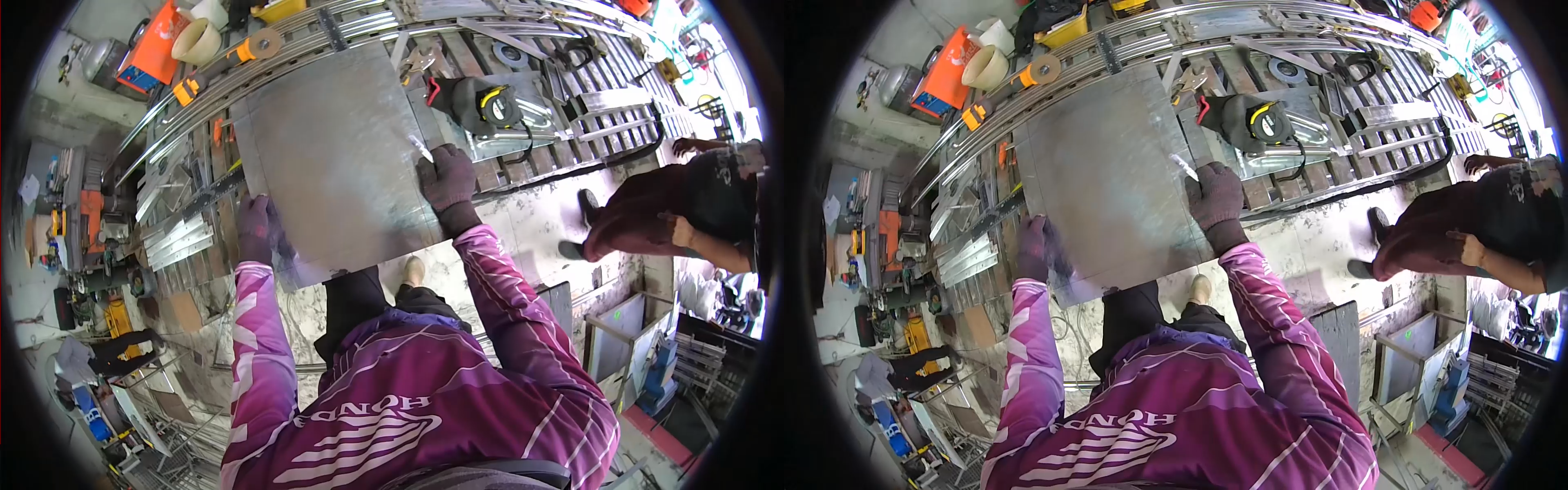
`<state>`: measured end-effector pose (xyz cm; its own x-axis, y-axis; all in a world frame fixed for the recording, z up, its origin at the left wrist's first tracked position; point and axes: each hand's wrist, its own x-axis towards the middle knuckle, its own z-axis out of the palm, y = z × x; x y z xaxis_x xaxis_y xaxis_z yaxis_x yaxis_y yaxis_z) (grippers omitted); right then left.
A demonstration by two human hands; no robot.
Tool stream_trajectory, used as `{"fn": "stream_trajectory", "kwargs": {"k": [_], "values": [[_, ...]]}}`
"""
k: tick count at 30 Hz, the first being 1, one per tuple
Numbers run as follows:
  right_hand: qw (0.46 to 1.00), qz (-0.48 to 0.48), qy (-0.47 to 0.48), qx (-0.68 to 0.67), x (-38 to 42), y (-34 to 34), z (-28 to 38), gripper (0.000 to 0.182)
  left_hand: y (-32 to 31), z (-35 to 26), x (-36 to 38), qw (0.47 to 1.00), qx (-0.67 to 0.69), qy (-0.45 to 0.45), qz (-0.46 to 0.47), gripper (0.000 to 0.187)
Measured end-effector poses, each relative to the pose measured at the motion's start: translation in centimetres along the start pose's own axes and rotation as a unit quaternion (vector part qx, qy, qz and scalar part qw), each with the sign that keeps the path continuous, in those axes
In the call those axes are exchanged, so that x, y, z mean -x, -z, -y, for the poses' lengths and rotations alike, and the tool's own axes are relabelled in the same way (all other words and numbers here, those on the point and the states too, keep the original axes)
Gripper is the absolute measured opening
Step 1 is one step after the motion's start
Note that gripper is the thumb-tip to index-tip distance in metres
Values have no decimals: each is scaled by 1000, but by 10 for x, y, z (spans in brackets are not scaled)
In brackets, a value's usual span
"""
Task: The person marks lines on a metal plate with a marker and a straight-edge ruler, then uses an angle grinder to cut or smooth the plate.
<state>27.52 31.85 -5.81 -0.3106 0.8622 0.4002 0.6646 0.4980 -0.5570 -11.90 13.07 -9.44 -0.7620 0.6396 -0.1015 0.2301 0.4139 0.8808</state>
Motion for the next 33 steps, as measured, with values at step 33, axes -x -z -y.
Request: {"fn": "stream_trajectory", "kwargs": {"k": [33], "values": [[781, 212, -245, -534, -55, -53, -41, 11, -9, -25, 17, 990, 99, 104, -7, 26]]}}
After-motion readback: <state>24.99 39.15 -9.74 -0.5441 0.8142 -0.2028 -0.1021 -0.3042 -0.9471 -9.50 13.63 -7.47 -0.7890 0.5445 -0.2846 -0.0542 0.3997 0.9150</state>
